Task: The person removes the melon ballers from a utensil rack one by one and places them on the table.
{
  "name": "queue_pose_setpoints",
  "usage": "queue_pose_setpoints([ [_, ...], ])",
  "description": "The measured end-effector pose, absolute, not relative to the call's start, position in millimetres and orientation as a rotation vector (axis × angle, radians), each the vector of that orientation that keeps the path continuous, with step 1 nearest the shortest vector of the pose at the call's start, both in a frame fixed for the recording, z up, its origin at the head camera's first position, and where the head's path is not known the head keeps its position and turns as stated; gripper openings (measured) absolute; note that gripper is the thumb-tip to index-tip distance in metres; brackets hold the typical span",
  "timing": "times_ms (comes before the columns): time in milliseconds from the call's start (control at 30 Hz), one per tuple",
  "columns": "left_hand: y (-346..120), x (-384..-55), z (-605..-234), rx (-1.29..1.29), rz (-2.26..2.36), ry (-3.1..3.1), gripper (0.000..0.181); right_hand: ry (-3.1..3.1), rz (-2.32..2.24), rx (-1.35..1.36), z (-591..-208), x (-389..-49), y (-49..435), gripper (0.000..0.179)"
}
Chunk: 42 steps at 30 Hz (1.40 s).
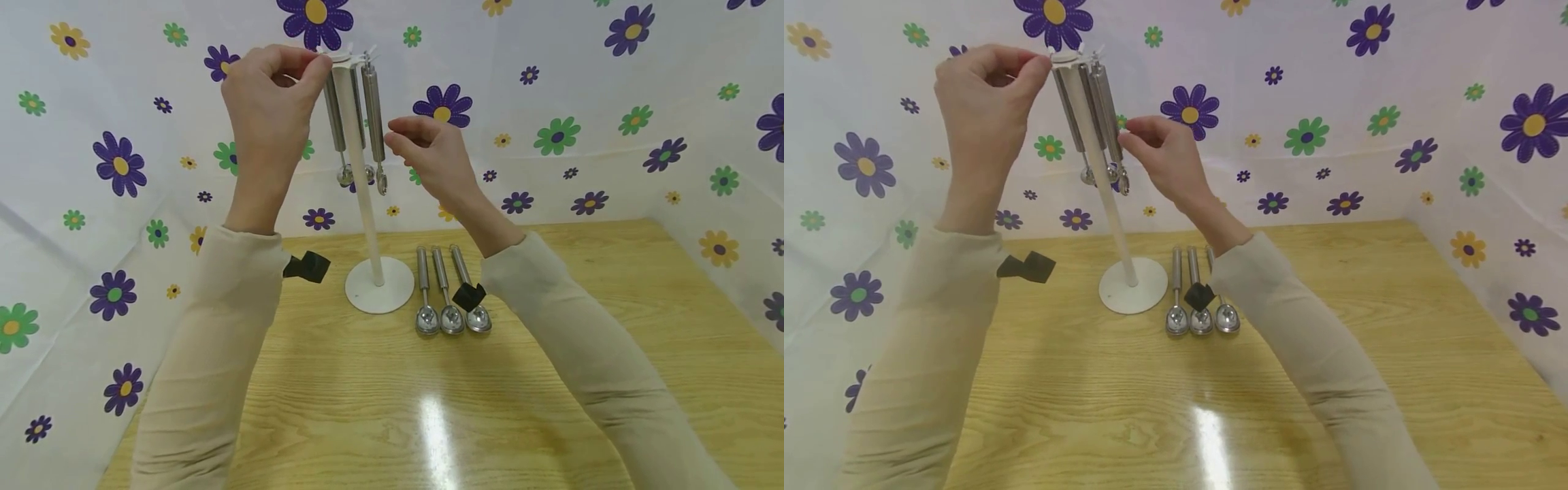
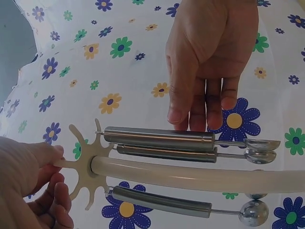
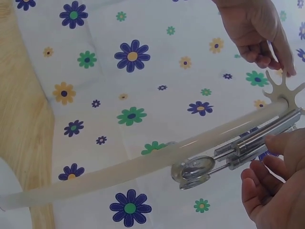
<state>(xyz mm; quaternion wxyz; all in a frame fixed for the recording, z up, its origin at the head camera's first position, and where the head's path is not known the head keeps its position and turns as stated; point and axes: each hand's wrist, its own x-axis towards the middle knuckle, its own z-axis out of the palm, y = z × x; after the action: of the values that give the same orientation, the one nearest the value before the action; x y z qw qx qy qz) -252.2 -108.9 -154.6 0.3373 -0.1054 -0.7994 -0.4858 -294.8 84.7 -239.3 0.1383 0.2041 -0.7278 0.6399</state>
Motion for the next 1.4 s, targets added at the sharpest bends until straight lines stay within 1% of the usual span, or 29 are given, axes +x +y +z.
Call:
queue_pose_setpoints([
  [300, -114.1, -254.7, -158.8, -0.271, -1.33, -2.013, 0.026, -2.073, 1.832, 0.682, -236.4, -294.3, 74.3, 0.028],
  [767, -117.7, -262.3, -164.6, -0.26, -1.352, -1.976, 0.024, -2.09, 1.827, 0.762, -225.2, -287.1, 67.0, 0.035],
  [1133, -120.3, -264.5, -164.2, -0.278, -1.33, -1.995, 0.024, -2.178, 1.796, 0.767, -219.5, -283.7, 73.6, 0.028],
  [1400, -119.6, -264.3, -164.1, -0.279, -1.309, -2.017, 0.025, -2.113, 1.75, 0.847, -216.2, -280.6, 84.0, 0.024],
])
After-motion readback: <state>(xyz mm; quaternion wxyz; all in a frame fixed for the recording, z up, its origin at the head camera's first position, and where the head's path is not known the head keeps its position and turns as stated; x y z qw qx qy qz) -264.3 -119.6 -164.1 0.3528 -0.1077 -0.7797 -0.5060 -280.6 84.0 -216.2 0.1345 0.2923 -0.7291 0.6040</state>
